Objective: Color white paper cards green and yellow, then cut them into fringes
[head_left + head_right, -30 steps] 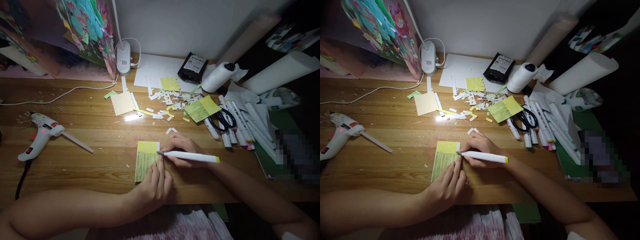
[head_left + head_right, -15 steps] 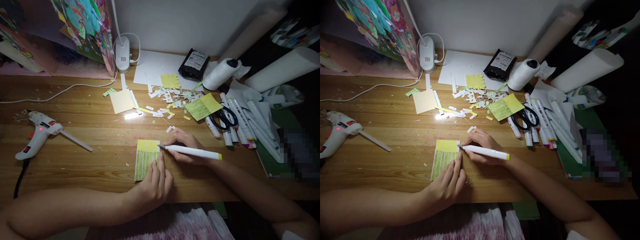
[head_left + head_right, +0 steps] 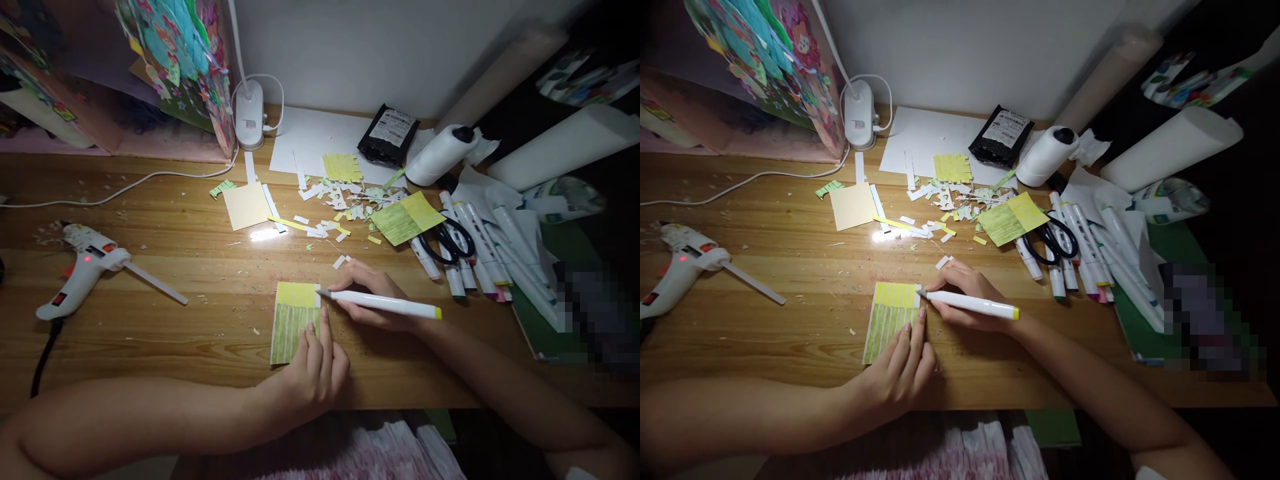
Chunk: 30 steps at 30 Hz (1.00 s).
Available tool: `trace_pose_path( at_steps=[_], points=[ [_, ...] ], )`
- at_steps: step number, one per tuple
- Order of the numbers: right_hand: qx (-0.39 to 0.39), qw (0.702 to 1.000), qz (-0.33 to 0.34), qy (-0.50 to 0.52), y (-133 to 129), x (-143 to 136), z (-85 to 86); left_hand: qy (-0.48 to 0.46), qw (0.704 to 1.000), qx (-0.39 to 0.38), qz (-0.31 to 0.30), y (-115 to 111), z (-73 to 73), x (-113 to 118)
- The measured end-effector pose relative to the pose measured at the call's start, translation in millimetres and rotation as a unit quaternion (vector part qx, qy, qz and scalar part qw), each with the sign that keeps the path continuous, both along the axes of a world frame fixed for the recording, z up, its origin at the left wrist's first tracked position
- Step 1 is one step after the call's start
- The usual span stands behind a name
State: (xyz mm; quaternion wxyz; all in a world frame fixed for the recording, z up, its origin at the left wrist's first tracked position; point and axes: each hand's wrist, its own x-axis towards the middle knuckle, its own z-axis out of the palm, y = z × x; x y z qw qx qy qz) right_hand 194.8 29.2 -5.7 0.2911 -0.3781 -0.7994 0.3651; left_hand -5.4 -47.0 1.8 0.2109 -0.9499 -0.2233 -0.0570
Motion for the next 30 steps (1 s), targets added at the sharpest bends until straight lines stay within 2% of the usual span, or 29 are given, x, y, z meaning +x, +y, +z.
trace_pose_path(
  at_steps=[23,26,30],
  points=[
    [0.005,1.000,-0.012,0.003,0.2,-0.1,2.8,0.013,1.000,0.005,-0.006,0.5,1.1,-0.3],
    [0.004,1.000,0.003,0.007,0.5,0.2,3.0,0.010,1.000,0.003,-0.006,-0.1,0.9,-0.3],
    [-0.001,1.000,-0.017,-0.006,0.8,1.0,2.6,0.007,1.000,0.001,-0.004,-0.4,1.3,-0.6]
  ],
)
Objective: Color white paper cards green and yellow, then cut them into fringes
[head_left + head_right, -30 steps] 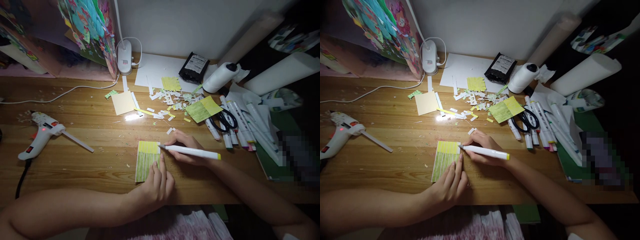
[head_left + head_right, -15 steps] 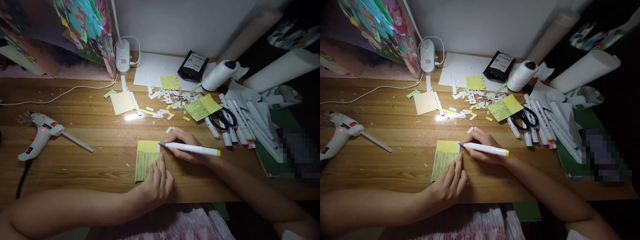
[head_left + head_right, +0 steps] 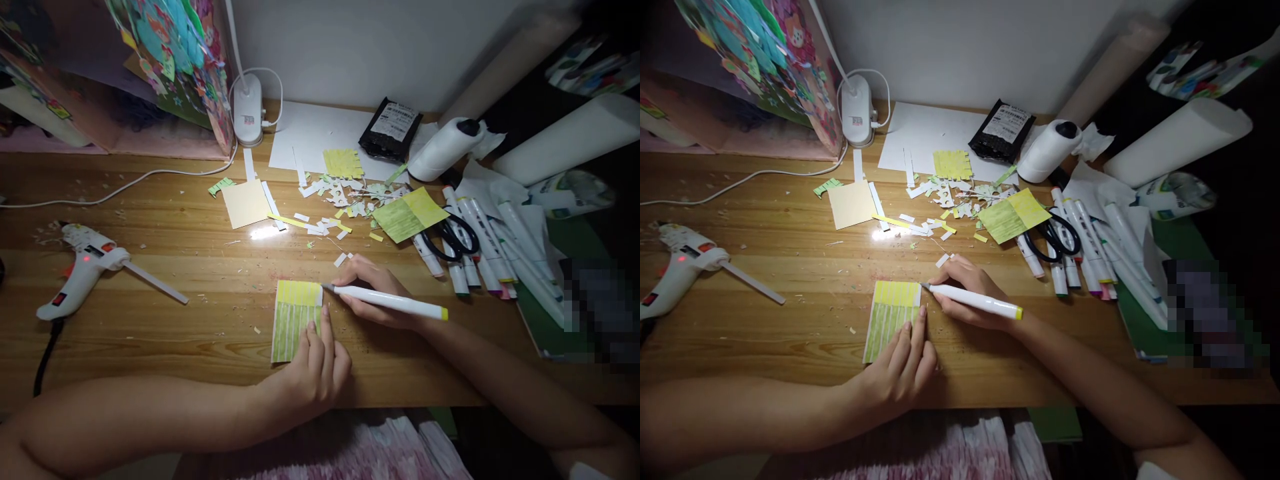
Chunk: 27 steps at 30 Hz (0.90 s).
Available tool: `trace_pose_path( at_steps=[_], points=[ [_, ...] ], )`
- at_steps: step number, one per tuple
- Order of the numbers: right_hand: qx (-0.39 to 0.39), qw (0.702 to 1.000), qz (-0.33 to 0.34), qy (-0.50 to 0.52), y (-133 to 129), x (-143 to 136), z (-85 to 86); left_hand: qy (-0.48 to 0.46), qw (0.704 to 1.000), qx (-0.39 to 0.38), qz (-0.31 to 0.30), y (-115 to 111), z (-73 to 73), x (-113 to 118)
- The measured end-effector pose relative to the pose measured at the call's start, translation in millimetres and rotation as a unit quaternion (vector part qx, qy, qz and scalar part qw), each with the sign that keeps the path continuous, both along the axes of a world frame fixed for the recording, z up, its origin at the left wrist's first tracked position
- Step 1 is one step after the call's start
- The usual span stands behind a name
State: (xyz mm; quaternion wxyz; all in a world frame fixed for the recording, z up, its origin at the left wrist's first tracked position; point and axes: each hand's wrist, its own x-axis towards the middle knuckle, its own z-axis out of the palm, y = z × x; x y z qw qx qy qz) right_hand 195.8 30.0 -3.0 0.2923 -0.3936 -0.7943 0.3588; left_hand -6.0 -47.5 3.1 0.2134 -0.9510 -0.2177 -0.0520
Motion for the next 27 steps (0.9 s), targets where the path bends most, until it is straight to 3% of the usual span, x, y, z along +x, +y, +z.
trace_pose_path(
  at_steps=[10,14,18,27],
  points=[
    [-0.012,0.999,-0.006,0.033,-1.9,2.8,-4.4,0.007,1.000,-0.005,0.000,2.3,1.7,0.6],
    [-0.008,0.999,0.024,0.023,-0.7,1.5,-3.7,0.008,1.000,-0.005,0.000,1.9,2.4,0.3],
    [-0.005,1.000,-0.010,0.000,-0.8,-0.2,-0.8,-0.001,1.000,-0.003,-0.003,1.4,1.0,-0.1],
    [0.004,1.000,0.014,0.004,-1.0,1.4,-0.9,0.005,1.000,-0.003,0.002,1.0,0.2,0.3]
  ],
)
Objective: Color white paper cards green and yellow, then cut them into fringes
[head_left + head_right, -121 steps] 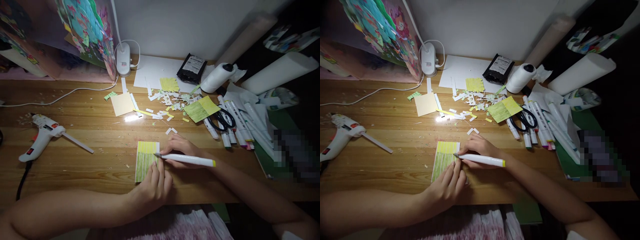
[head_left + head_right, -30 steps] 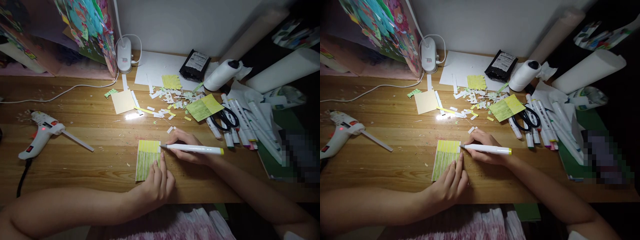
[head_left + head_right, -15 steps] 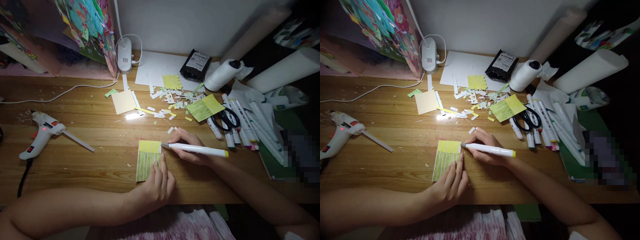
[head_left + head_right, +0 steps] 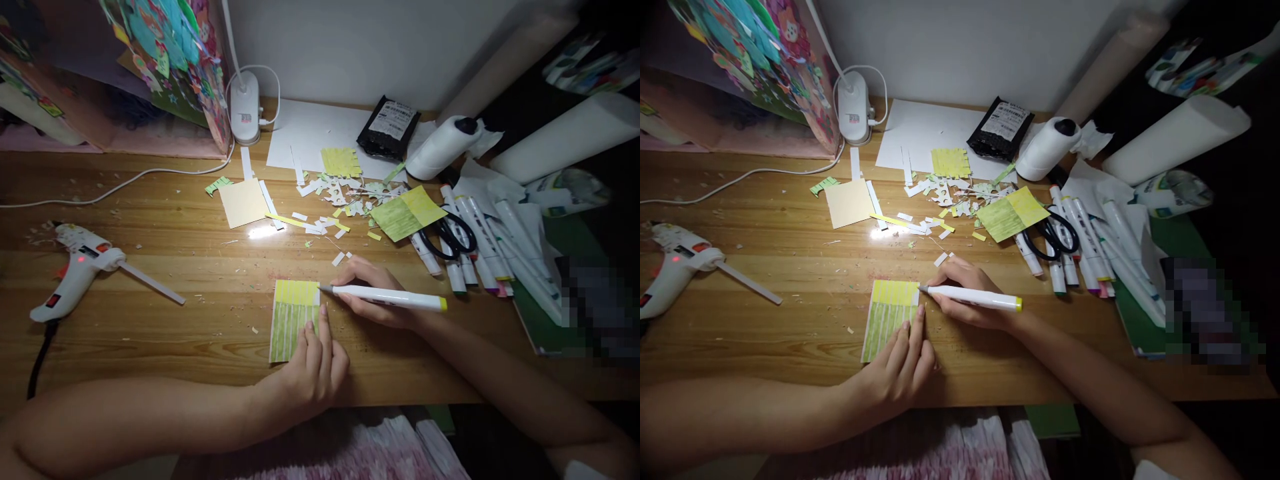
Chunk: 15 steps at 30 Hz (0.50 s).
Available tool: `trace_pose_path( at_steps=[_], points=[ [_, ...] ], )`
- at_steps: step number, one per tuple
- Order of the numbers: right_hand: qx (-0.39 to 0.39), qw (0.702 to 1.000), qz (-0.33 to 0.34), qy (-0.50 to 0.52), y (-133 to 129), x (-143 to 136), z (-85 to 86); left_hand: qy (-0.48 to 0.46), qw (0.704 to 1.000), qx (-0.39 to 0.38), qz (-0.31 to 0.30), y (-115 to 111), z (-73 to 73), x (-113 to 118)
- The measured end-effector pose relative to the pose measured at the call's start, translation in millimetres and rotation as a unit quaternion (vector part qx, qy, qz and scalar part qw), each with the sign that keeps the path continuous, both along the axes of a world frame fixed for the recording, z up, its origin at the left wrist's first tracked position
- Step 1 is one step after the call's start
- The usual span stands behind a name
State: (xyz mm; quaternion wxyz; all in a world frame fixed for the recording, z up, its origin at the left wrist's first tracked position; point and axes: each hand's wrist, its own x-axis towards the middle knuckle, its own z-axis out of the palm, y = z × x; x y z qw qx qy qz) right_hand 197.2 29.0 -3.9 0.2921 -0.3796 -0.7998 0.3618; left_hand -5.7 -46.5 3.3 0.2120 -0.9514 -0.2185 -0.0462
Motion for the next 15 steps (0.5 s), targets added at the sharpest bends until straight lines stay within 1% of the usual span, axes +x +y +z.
trace_pose_path(
  at_steps=[2,5,9,12,15],
  points=[
    [0.004,1.000,0.008,0.001,0.0,-0.3,0.8,0.005,1.000,0.000,-0.001,0.0,0.0,0.1],
    [0.010,1.000,-0.017,-0.002,-0.2,-1.1,1.3,0.002,1.000,0.001,-0.002,-0.5,-0.5,0.4],
    [0.018,1.000,0.015,0.011,-0.1,-1.4,0.2,0.003,1.000,-0.001,0.001,-1.1,-0.6,0.7],
    [0.016,1.000,-0.009,0.007,-0.1,-1.4,0.1,0.001,1.000,0.002,0.002,-1.3,-0.3,0.5],
    [0.013,1.000,0.007,0.007,-0.4,-1.6,0.7,-0.002,1.000,0.001,0.004,-1.5,-0.7,0.4]
  ],
)
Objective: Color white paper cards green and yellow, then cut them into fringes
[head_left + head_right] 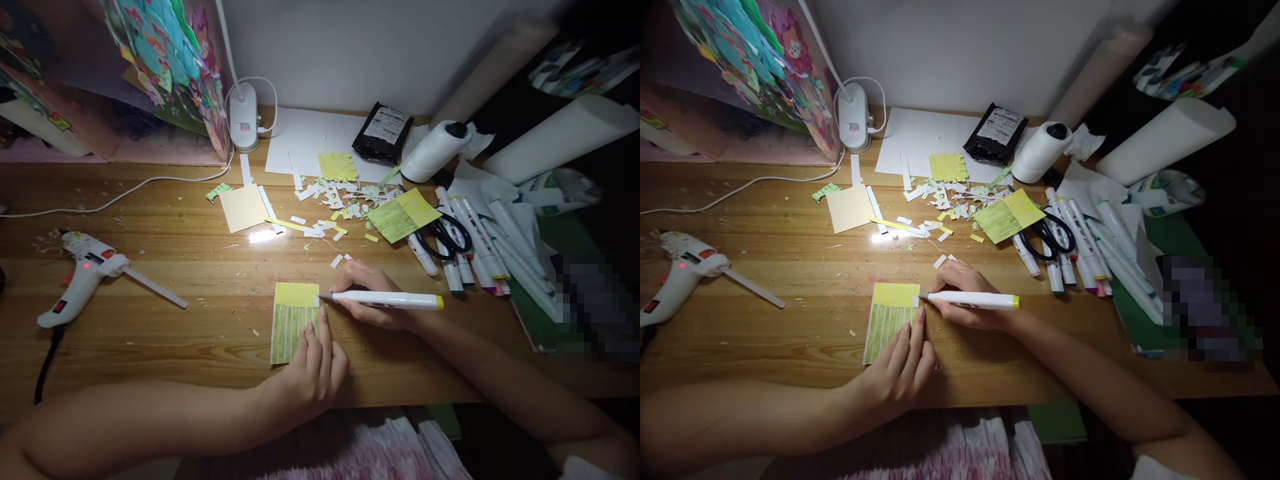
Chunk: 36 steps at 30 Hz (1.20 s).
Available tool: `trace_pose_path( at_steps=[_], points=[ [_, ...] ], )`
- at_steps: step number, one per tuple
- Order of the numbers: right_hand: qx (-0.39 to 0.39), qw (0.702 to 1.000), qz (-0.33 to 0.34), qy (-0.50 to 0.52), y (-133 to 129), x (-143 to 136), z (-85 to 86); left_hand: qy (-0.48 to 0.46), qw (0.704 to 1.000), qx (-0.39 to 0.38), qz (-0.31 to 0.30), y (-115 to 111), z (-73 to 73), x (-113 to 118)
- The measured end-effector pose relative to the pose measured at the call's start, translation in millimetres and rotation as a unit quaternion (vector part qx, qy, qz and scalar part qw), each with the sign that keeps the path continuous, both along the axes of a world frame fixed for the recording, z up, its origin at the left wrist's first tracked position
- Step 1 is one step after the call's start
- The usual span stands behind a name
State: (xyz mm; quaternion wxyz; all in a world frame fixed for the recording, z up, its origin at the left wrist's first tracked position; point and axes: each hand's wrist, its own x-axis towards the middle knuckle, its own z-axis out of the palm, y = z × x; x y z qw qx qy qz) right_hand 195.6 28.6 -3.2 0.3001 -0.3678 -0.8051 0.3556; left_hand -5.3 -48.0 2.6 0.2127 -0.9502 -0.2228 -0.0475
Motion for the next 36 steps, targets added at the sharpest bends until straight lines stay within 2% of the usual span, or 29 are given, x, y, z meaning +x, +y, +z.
trace_pose_path(
  at_steps=[4,7,11,24,33,36],
  points=[
    [-0.002,1.000,-0.022,-0.001,-0.2,0.0,-0.2,-0.009,1.000,-0.003,-0.001,0.5,-0.7,0.2],
    [-0.005,1.000,-0.006,0.000,-0.5,0.6,-0.6,-0.002,1.000,-0.007,-0.003,1.2,0.3,-0.1],
    [-0.007,1.000,-0.018,0.002,-1.1,1.2,-0.7,0.000,1.000,-0.010,-0.004,1.6,1.7,-0.5],
    [0.012,1.000,0.008,0.009,-0.3,-0.8,-0.9,-0.009,1.000,-0.001,0.003,-1.0,-3.1,0.9],
    [0.014,0.999,0.042,0.003,-1.7,-0.5,-2.0,-0.003,1.000,-0.012,0.003,-1.0,-0.3,0.0],
    [0.010,1.000,0.024,0.006,-1.6,-0.4,-1.7,-0.016,1.000,-0.017,-0.008,-1.0,0.1,0.0]
  ],
)
